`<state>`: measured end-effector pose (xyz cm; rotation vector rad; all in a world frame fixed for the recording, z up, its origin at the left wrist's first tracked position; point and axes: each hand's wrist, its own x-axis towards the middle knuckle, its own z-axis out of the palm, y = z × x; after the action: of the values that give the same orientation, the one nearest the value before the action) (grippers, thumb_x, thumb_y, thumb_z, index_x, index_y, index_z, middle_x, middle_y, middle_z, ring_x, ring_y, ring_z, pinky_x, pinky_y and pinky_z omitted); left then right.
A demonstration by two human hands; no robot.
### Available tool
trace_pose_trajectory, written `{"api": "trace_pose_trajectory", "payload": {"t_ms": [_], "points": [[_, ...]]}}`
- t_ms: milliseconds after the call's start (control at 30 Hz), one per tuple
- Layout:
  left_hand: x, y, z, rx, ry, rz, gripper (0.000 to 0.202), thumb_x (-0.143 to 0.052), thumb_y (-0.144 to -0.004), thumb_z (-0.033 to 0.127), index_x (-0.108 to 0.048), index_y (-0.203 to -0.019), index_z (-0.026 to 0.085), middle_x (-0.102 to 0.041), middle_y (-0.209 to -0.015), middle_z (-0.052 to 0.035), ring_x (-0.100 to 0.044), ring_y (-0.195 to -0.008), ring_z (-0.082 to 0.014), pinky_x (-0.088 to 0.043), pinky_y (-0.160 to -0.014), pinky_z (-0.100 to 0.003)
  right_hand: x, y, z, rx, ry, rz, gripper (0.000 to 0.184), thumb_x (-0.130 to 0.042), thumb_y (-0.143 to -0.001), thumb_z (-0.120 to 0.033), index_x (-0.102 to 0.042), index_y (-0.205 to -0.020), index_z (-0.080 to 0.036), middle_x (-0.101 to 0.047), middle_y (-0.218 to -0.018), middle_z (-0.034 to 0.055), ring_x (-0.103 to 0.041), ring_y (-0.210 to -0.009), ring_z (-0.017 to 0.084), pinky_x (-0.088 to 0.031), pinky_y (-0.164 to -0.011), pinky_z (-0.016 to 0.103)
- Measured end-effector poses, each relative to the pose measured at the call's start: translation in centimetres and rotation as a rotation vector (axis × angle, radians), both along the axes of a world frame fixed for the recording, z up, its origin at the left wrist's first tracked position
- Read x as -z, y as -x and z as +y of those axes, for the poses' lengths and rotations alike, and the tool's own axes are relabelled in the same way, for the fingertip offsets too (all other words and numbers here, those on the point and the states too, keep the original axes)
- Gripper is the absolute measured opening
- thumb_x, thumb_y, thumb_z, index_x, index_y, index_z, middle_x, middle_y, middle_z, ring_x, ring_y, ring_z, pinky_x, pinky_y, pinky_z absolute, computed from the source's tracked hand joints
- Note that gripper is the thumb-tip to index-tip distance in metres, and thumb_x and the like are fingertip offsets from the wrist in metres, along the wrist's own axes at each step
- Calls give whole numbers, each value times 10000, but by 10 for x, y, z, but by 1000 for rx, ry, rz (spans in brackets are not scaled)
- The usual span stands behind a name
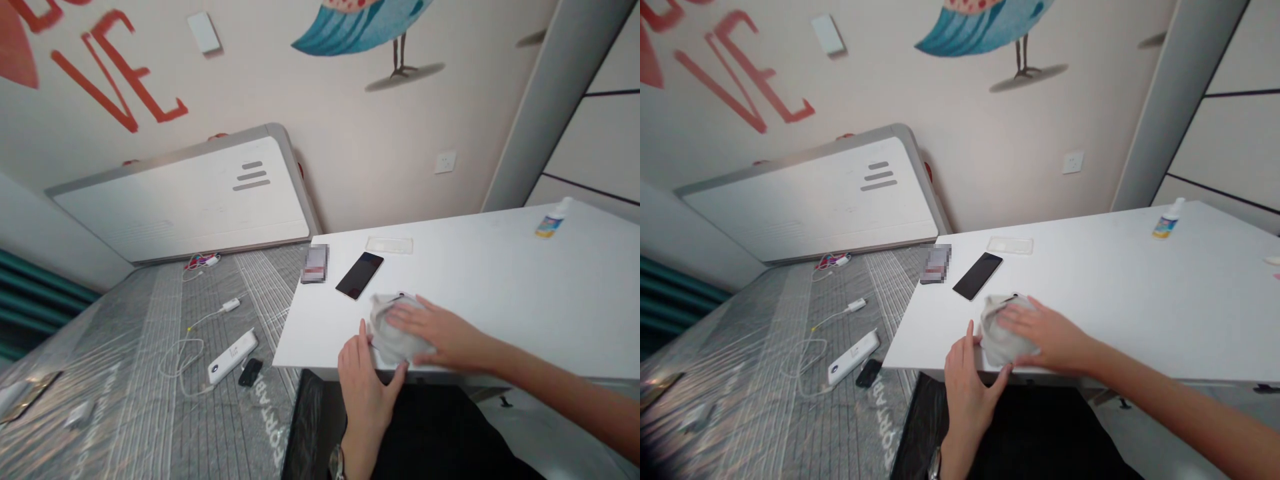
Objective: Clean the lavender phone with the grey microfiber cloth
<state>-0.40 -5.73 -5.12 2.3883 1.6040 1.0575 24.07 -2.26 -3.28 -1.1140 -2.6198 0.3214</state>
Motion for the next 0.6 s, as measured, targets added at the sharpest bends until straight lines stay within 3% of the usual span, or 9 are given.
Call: {"api": "trace_pose_trajectory", "payload": {"t_ms": [100, 200, 400, 600], "points": [[0, 0, 0, -3, 4, -2, 935, -801, -839, 390, -295, -1587, 151, -648, -1183, -119, -624, -1100, -276, -517, -970, -426, 2, -3, 1, 118, -50, -13, 907, -513, -942, -759, -258, -1658, -264, -357, -1666, 117, -334, -1547, 362, -208, -1266, 651], [1, 0, -1, -11, 3, 22, 959, -814, -820, 424, -307, -1579, 130, -636, -1249, -154, -614, -1159, -302, -520, -999, -453, 5, 5, -9, 56, -31, -8, 1007, -541, -908, -788, -142, -1677, -275, -311, -1691, 103, -311, -1562, 333, -208, -1276, 629], [3, -1, -4, -81, -20, 64, 800, -805, -810, 454, -454, -1443, 113, -343, -1618, -251, -394, -1475, -392, -437, -1142, -562, 8, 17, -31, 110, -86, -24, 990, -520, -933, -768, -104, -1680, -269, -328, -1686, 98, -346, -1548, 313, -264, -1264, 604], [-6, -6, -3, -62, 35, 88, 659, -770, -833, 386, -510, -1406, 188, -425, -1595, -193, -465, -1420, -378, -418, -1142, -601, 20, -3, -38, 322, -287, -74, 966, -504, -970, -718, -66, -1680, -231, -382, -1653, 137, -423, -1499, 351, -414, -1148, 634]]}}
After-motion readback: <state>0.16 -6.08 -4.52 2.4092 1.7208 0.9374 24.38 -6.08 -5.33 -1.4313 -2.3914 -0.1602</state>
